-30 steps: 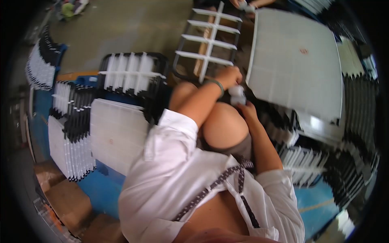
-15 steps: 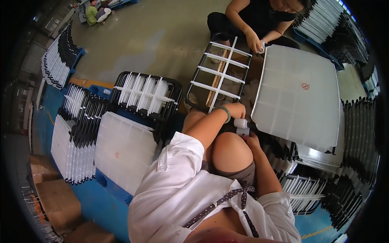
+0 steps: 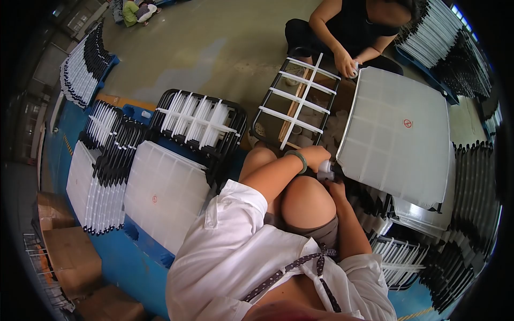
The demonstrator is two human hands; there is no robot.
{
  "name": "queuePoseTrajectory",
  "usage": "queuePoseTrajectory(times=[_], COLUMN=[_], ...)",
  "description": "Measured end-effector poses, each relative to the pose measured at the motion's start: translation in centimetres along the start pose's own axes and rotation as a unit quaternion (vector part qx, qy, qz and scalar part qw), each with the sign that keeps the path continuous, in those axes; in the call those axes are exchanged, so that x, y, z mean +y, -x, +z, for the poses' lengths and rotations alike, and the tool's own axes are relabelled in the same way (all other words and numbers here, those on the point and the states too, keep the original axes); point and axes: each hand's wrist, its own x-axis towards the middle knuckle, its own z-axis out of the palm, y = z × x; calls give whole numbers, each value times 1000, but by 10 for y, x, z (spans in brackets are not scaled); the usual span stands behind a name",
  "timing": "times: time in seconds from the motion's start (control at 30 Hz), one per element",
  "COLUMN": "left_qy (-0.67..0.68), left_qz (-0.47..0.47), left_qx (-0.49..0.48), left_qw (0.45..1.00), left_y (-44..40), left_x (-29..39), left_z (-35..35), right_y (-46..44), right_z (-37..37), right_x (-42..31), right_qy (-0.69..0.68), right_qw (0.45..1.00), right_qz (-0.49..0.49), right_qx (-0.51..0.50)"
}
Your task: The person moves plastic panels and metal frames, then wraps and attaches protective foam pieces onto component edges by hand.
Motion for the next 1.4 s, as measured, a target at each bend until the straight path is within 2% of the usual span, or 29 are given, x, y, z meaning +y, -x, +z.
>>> queuePoseTrajectory(times=[0.07, 0.17, 0.3, 0.4, 0.63, 0.77, 0.87, 0.97, 1.17, 1.3, 1.4], left_qy=[-28, -18, 63, 59, 60, 58, 82, 97, 106, 101, 68], left_qz=[-20, -28, -11, 4, -16, -12, 10, 22, 28, 29, 22], left_qx=[43, 51, 71, 84, 81, 90, 106, 112, 123, 144, 151], left_qw=[998, 998, 995, 995, 995, 994, 991, 989, 986, 984, 986], left_y=[0, 3, 14, 13, 17, 18, 22, 24, 28, 33, 32], left_x=[5, 12, 13, 7, 13, 8, 9, 10, 12, 14, 13], left_z=[4, -6, -20, -13, -9, -4, -11, -15, -20, -25, -20], right_y=[6, 2, -5, -3, -10, -6, -15, -4, -10, -8, 2], right_z=[-1, -4, -5, 3, 7, 11, 4, 12, 16, 17, 29], right_x=[-6, 0, 8, 3, 9, 5, 14, 3, 10, -2, -16], right_qy=[-39, -83, -72, -108, -111, -111, -117, -119, -129, -47, -107], right_qw=[997, 993, 995, 991, 988, 991, 987, 988, 981, 989, 990], right_qz=[28, 19, -3, 82, 92, 53, -22, -15, -92, -62, -32], right_qx=[-58, -80, -70, -12, -49, -50, -108, -99, -116, -125, -85])
